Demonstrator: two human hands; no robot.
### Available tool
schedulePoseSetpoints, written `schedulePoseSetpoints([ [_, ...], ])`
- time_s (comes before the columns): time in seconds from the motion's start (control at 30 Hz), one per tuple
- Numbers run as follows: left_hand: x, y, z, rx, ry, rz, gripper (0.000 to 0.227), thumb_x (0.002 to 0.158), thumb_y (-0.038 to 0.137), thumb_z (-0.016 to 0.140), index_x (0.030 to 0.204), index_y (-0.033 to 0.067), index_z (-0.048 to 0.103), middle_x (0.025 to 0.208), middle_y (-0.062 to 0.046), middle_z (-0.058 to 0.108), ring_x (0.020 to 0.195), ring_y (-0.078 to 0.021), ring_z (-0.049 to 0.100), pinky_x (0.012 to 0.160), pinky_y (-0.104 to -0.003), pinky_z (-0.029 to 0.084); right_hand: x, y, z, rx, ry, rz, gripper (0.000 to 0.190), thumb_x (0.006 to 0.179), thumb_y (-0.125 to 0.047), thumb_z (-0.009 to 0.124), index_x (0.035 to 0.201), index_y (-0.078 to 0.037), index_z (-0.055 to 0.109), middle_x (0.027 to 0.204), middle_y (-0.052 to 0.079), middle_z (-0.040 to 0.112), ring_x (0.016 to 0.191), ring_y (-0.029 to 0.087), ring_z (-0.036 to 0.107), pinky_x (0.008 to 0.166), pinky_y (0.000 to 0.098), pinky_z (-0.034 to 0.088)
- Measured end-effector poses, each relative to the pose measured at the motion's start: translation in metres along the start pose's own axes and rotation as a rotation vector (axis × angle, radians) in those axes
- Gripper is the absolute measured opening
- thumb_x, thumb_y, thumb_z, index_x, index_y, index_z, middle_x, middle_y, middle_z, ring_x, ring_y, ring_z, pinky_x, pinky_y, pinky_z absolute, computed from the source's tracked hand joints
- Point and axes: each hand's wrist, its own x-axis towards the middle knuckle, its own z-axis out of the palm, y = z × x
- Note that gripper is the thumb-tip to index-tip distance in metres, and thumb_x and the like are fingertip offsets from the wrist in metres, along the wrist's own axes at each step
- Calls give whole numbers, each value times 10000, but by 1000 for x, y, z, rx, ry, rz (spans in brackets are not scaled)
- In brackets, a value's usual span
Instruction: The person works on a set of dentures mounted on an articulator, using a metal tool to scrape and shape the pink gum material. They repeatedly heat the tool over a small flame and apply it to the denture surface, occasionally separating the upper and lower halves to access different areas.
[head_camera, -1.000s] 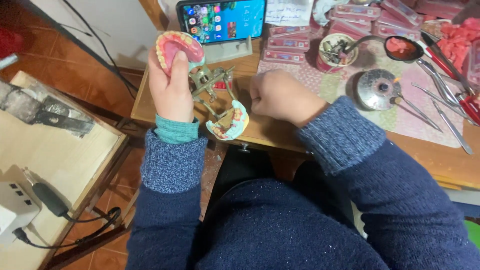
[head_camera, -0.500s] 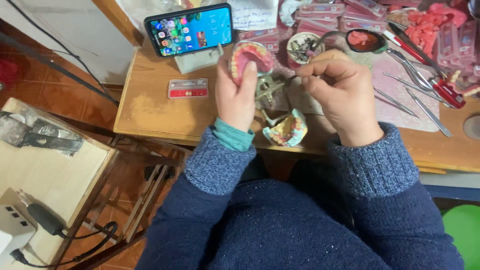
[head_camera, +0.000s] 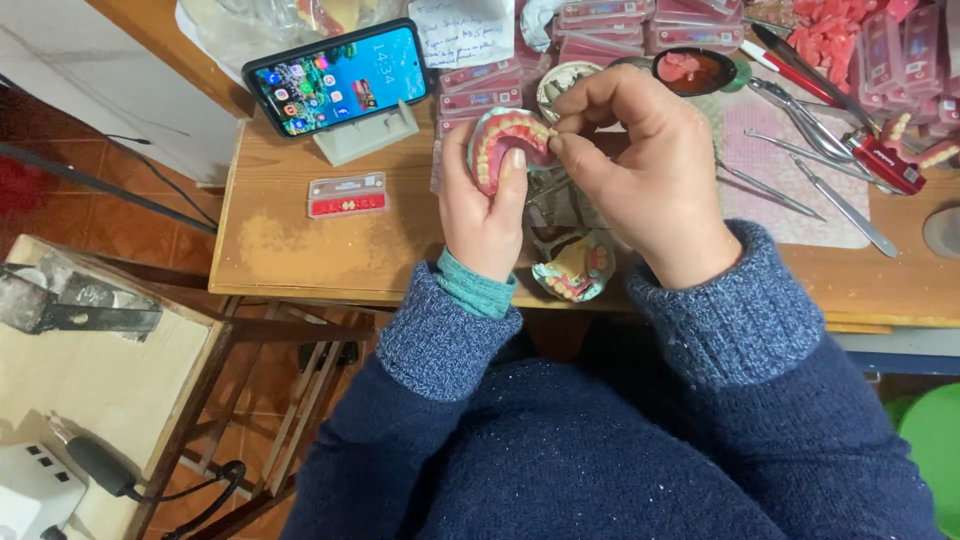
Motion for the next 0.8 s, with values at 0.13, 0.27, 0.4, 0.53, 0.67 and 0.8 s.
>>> schedulePoseSetpoints([
  [0.13,-1,-2,0,38,0,1,430,1030,157,654,1384,-21,488,1223,-136,677,1098,-216,694,989,-352,579,-1,-9,-3,-202,-10,-86,174,977,71,728,1132,7,677,1023,37,725,953,65,697,824,223,584],
  [0.27,-2,-1,-1,48,-6,46,417,1044,152,660,1388,-12,492,1237,-145,671,1115,-226,689,1015,-358,578,1,-10,-4,-253,-29,-127,184,989,77,728,1158,9,701,1055,60,748,981,89,724,851,227,588],
  [0.4,-2,0,-1,-5,-22,5,418,1050,162,655,1393,-8,488,1236,-142,685,1115,-219,697,1018,-352,581,1,-4,-4,-93,-52,-17,200,998,64,709,1185,-7,703,1068,54,745,978,94,708,858,223,589],
  [0.53,-2,-3,-2,17,-23,19,425,1046,164,664,1392,-9,489,1245,-143,683,1123,-218,701,1020,-353,582,3,-5,-8,-202,-69,-73,200,988,66,722,1175,-5,724,1045,70,726,949,100,700,831,242,578],
  [0.67,-3,-3,-2,1,-22,11,446,1048,170,657,1411,-13,474,1246,-140,685,1126,-211,698,1026,-354,576,4,14,-9,-144,-91,-58,141,1004,45,728,1141,13,727,1035,63,705,943,106,676,835,250,559],
  [0.8,-2,-5,-2,-10,-24,-11,449,1038,169,655,1406,-19,478,1237,-142,689,1113,-210,695,1014,-355,577,5,25,-12,272,-138,118,106,1034,32,688,1139,25,699,1055,37,715,975,104,661,908,235,553],
])
